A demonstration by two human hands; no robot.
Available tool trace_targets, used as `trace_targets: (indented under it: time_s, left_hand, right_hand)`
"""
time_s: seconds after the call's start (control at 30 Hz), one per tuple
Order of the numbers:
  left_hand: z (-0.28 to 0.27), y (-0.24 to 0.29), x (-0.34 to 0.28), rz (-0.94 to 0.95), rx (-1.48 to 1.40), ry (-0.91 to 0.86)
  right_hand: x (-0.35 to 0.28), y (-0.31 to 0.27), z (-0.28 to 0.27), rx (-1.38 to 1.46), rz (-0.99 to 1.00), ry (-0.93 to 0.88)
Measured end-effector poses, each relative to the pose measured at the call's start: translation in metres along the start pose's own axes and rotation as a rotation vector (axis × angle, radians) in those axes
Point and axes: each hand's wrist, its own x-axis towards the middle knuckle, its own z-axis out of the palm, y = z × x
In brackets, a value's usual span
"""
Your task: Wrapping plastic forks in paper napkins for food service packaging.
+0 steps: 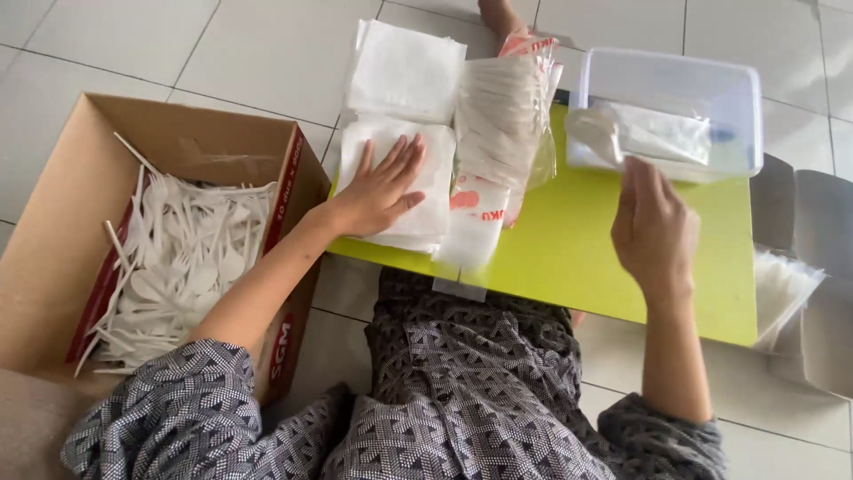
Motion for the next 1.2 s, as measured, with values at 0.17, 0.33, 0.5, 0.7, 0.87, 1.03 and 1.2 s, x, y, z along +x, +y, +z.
trace_targets:
  time_s: [0.17,0.33,0.5,0.7,0.87,1.03,1.2]
  left_hand:
    - [-0.018,-0.015,-0.012,0.187,-0.311,0.174]
    - [-0.054,0.047,-0.017,0.446,-0.626,0.139]
    - [-0.038,0.142,0.024,0.551,-0.223,-0.009]
    - [-0.026,0.21,0.094,0.668,-0.177,-0.089]
    - [-0.043,0.253,0.119,0.709,-0.297,-0.147]
    - [-0.04,0.262,0.131,0.817,-0.35,-0.007]
    - [-0.01,0.228,0.121,0.912,-0.607,0.207]
  right_hand:
    - [-0.021,-0.006,0.032,0.408,0.198,0.011]
    - [-0.033,-0.001,0.019,0.704,0.382,0.009]
    - [-0.054,-0.01,-0.043,0.839,0.53,0.272]
    - [-0.113,0.008,-0.072,0.793,0.744,0.586]
    - [-0.164,0.021,-0.066,0.837,0.873,0.633]
    - [-0.184,0.03,-0.04,0.946,1.008,0.682]
    - [-0.166,0.016,-0.031,0.857,0.899,0.589]
